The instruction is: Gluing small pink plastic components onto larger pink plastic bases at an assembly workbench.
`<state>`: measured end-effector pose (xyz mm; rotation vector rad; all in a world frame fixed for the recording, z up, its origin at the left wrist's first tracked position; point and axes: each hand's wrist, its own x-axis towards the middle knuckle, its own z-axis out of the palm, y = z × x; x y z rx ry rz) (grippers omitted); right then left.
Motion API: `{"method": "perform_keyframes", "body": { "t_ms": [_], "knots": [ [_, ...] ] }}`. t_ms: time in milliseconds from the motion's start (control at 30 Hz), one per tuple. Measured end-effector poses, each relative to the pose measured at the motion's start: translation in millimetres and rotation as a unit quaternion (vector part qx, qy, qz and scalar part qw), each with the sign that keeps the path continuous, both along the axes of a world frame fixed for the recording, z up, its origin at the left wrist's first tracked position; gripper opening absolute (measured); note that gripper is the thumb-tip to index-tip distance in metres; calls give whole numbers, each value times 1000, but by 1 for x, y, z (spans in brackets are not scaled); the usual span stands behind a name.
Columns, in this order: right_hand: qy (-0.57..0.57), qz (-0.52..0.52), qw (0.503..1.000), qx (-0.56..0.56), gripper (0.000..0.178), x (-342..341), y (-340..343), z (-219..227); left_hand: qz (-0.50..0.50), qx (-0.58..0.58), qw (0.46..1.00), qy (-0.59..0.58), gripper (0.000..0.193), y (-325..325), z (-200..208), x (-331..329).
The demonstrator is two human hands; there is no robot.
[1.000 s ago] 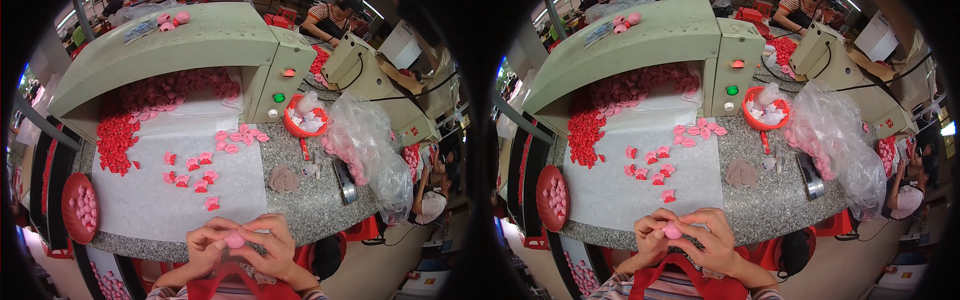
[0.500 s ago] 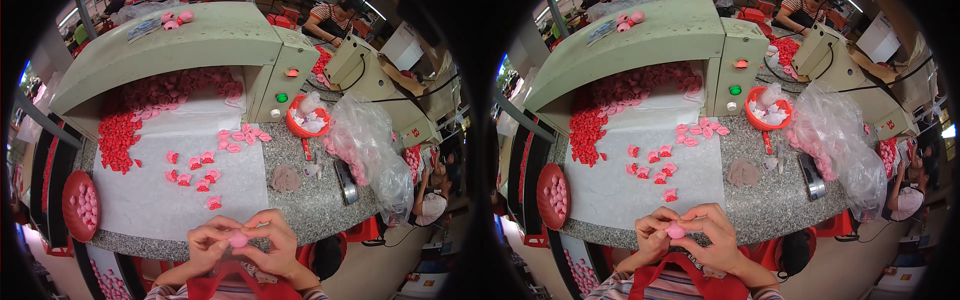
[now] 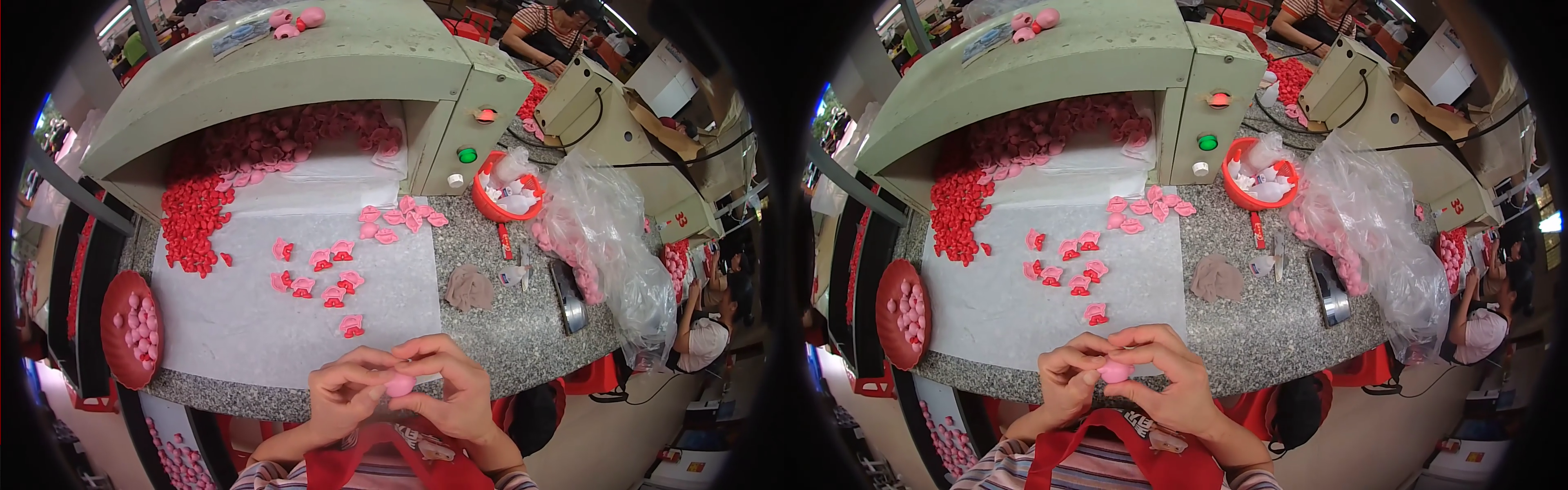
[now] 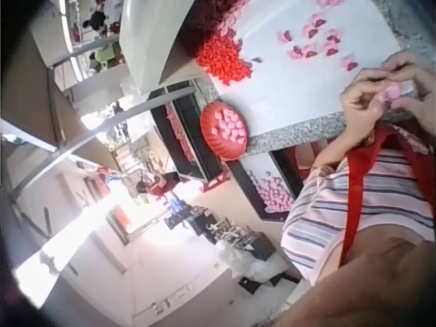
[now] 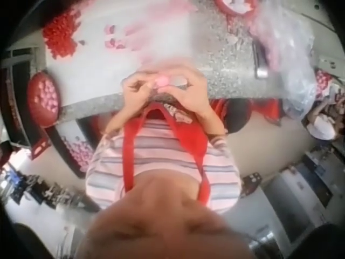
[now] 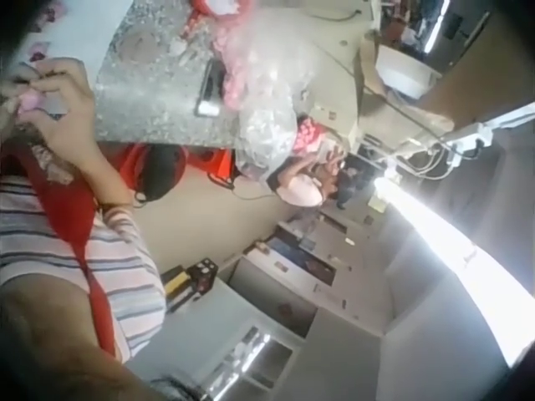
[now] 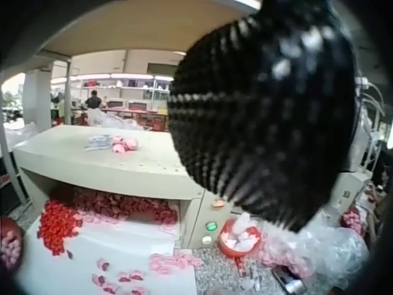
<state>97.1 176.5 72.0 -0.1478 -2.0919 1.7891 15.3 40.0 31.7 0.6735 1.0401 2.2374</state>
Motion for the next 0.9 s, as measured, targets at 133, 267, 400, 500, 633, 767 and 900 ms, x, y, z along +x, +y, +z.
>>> {"method": "perform_keyframes", "body": {
  "t_ms": [133, 267, 400, 500, 633, 767, 900],
  "knots": [
    [-2, -7, 1000, -4, 35, -2, -1, -1, 13, -29, 999, -2, 16, -2, 0, 2],
    [9, -4, 1000, -7, 36, -4, -1, -2, 13, -31, 999, -22, 18, -3, 3, 4],
    [9, -5, 1000, -3, 36, -5, -1, -2, 25, -26, 999, -40, 18, -1, 6, 4],
    [4, -3, 1000, -11, 36, -4, 0, -2, 14, -15, 999, -34, 17, -1, 1, 2],
    [-2, 4, 1000, -9, 36, -4, 3, -1, 11, -12, 1000, -14, 18, 0, -2, 2],
    [-5, 6, 1000, -8, 37, -5, 4, 1, 7, -17, 999, -37, 18, -2, -7, 3],
    [-22, -29, 999, 40, 41, -9, -2, 7, -14, 31, 991, -127, 14, 6, -8, 0]
  ]
}}
